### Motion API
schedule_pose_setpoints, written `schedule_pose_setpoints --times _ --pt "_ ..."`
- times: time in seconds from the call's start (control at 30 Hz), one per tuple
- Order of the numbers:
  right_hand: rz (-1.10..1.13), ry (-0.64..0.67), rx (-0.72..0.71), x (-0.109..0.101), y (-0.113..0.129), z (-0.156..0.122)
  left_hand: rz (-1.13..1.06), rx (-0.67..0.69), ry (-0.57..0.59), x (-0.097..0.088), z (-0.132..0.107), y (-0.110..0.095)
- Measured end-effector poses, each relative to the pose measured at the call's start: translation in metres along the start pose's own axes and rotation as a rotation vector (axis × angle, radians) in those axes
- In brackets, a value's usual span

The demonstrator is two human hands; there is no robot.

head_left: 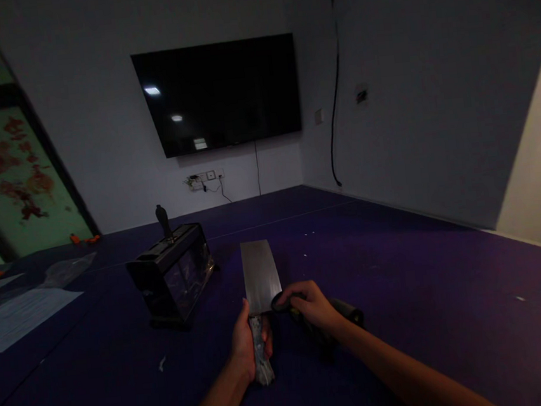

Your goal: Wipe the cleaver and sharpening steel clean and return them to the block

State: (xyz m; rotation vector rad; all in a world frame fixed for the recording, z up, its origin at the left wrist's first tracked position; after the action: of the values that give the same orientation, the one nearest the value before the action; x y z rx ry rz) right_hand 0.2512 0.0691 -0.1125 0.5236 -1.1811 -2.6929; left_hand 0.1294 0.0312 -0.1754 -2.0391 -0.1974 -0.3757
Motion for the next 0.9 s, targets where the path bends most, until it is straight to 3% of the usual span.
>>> schedule_pose_setpoints --times 0.27,0.57,0.9 --pt "-0.027 -0.015 -0.024 -0.001 0.002 -0.001 0.035 0.005 0.011 0.000 0.001 0.000" --pt "-0.056 -0.135 -0.035 -0.018 0.007 0.002 0.095 -0.030 0.067 0.007 -0.004 0.001" --pt "-0.023 -0.191 -0.051 -0.023 0.001 0.005 0.100 -0.032 0.099 0.007 -0.001 0.002"
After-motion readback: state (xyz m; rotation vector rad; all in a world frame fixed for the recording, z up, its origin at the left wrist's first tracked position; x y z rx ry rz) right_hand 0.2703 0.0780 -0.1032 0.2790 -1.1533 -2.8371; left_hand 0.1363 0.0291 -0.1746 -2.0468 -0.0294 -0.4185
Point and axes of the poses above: each hand's wrist, its own z-axis towards the middle knuckle, its own x-axis out of the palm, y = z × x, the point moved 7 cm from there along z, towards the middle knuckle, and after that the axes turned 11 degrees about -x, right-handed, at the moved point
